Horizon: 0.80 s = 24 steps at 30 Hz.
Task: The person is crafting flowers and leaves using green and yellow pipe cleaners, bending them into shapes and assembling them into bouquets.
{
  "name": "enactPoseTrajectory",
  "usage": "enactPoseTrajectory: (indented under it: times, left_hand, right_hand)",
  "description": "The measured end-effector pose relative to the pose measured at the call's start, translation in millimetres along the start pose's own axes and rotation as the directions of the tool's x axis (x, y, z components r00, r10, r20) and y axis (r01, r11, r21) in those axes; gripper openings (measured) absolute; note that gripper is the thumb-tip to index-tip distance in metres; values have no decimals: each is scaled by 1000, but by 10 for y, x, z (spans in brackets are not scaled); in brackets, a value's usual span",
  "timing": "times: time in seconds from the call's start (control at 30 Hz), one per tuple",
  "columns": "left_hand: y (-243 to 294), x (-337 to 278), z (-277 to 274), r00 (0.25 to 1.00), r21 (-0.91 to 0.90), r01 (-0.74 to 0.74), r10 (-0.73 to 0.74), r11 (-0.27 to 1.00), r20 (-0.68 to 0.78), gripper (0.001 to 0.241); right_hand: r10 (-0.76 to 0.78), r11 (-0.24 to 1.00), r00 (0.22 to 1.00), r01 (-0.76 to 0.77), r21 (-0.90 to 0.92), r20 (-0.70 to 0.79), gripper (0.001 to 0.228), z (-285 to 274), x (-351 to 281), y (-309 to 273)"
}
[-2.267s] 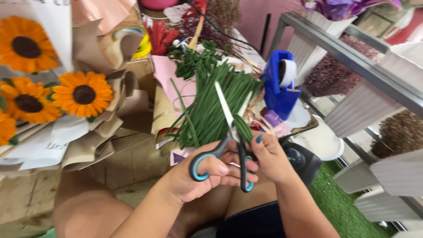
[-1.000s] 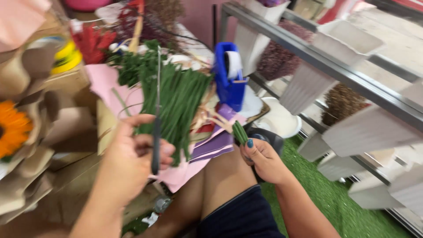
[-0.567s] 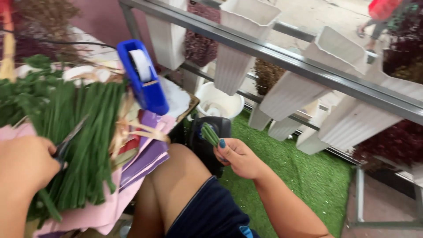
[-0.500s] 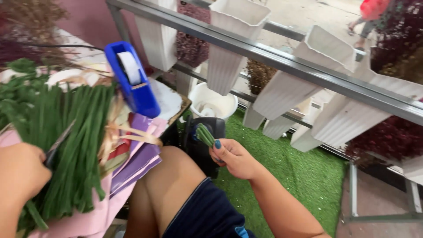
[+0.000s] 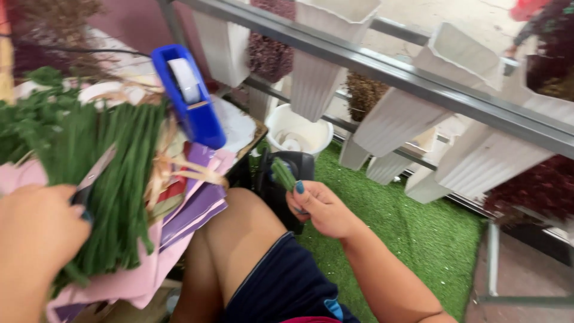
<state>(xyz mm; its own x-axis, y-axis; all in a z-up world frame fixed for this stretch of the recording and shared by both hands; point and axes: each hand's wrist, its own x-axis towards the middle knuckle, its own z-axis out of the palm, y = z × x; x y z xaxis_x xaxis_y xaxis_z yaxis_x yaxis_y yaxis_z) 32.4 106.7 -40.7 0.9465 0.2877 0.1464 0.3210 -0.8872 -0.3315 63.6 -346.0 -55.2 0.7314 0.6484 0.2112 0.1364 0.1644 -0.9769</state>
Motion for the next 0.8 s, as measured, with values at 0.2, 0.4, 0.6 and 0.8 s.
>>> enactPoseTrajectory:
  times: [0.2, 0.4, 0.6, 0.8]
  left_hand:
    - [461, -803, -1136, 967, -635, -232, 104, 737, -232, 33]
    - [817, -1219, -1371, 946, -936, -316, 126, 155, -298, 34]
    - [691, -1308, -1289, 991, -996, -86, -102, 15, -87, 21]
    - [597, -1320, -1115, 950, -998, -60, -305, 20, -63, 33]
  right_hand:
    - [47, 982, 995, -62, 181, 88, 52, 377, 242, -35]
    - [59, 937, 966, -141, 319, 253, 51, 962, 488, -35]
    - [-10, 920, 970, -86, 381, 243, 44, 1441, 708, 10]
    - [89, 894, 988, -136, 426, 129, 41, 1783, 887, -119]
